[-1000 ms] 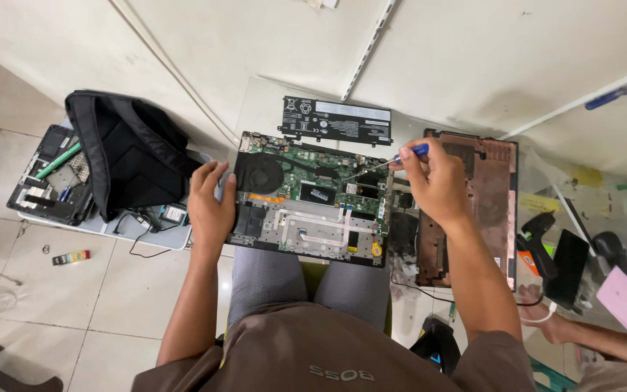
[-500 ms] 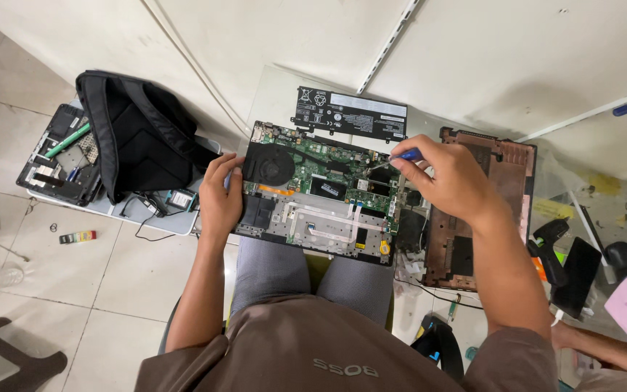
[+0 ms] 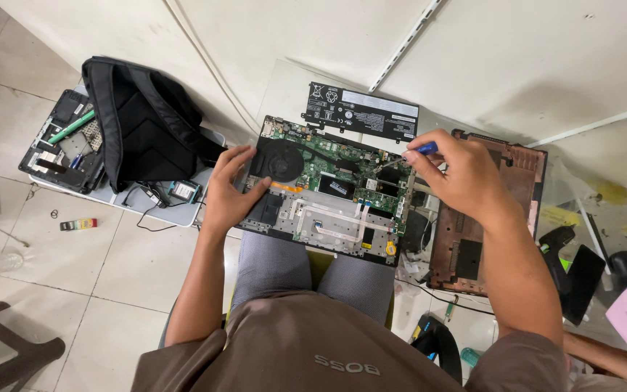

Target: The person uses a screwdriver to remove screws from the back of a laptop, detaches the battery, and removes the cooling fan assembly. The person then wipes the laptop's internal components with a tissue.

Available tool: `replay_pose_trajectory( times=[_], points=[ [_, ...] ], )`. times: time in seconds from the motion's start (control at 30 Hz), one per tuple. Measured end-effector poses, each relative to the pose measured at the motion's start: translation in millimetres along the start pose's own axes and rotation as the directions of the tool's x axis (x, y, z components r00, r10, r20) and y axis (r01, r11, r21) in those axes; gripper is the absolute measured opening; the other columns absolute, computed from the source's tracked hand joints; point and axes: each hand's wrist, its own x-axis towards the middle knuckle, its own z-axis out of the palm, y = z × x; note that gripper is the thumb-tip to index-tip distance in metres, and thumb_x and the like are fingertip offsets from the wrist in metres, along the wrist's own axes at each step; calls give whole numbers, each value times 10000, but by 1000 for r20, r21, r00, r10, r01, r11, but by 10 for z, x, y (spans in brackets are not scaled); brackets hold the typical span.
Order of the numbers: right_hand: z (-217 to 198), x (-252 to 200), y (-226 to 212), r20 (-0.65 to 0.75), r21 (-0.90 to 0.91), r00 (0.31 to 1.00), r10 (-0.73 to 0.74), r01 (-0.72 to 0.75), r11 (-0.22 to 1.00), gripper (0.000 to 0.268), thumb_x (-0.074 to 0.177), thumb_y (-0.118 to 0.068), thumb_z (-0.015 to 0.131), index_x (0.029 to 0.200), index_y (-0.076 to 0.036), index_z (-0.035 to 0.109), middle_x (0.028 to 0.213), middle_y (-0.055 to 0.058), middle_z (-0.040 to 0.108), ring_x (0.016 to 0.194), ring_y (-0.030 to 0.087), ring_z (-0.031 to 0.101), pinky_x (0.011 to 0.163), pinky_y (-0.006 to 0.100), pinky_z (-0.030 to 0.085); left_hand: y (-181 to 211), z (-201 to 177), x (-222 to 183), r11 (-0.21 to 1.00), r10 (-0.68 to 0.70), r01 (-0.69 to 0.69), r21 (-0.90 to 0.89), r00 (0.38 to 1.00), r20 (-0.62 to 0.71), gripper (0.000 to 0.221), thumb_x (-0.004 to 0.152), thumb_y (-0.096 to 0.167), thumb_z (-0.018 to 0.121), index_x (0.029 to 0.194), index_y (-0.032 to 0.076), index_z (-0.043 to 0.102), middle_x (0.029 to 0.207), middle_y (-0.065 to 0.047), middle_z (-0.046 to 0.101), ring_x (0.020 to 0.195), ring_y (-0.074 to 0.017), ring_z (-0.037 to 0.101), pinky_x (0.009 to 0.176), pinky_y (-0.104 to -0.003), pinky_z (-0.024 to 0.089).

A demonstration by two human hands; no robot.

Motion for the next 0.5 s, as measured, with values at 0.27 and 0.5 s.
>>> replay_pose_trajectory(
  times=[0.27,0.5],
  points=[
    [-31,9,-37,-4,37,1000,9,-9,999,119,977,-198,631,1056,-112,658,585,85,607,583,286,636,619,376,507,-51,-1,12,1000,-22,23,-20,999,45,575,832,119,771,1331,14,505,1380,-209,363,1275,-583,340,1039,-716,391],
    [-24,35,-25,-10,36,1000,-4,4,999,126,981,-208,632,1058,-112,660,578,65,597,588,278,634,628,363,507,-158,13,33,999,-23,26,-42,998,53,593,837,118,771,1346,20,483,1387,-195,358,1265,-542,388,1053,-716,391]
  ],
)
